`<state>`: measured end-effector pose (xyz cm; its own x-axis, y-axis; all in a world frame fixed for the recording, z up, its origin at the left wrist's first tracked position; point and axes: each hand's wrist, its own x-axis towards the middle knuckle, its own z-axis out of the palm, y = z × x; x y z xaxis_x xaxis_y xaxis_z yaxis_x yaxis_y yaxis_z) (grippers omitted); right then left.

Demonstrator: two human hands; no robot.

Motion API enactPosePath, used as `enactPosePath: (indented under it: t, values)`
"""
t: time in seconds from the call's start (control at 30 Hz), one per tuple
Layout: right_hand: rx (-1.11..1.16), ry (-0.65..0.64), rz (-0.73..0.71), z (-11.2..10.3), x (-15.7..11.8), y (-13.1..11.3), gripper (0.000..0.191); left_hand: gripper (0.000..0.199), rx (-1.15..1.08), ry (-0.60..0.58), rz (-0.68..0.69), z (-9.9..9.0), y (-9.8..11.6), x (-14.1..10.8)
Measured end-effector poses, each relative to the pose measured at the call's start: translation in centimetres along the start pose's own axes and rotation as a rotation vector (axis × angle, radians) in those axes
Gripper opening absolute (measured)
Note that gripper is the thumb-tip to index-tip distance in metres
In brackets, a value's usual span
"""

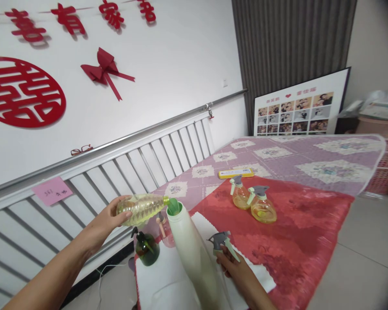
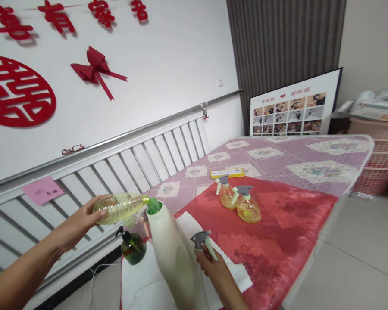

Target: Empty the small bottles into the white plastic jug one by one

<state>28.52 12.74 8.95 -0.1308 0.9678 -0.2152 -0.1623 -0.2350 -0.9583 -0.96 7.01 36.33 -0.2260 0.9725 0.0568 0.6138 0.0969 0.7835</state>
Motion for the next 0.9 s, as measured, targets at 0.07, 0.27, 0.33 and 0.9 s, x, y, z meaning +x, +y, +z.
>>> enactPosePath:
  t: [0.07,0.27,0.33,0.9]
  values:
    - [-0.003,0.0,0.002,0.02,-0.07,-0.14,0.034,0.067,0.004,-0.001,-0.006,-0.01,0.06,-0.08]
    - [-0.018,0.016,0.004,0.08,-0.18,-0.4,0.035,0.067,0.006,-0.019,-0.018,-0.17,-0.04,0.02]
    - [-0.024,0.025,0.002,0.1,-0.2,-0.4,0.036,0.067,0.012,-0.016,-0.026,-0.22,-0.12,0.08]
    - [-0.067,0.04,0.002,0.05,-0.56,-0.76,0.038,0.066,0.016,-0.007,-0.012,-0.3,-0.04,0.27]
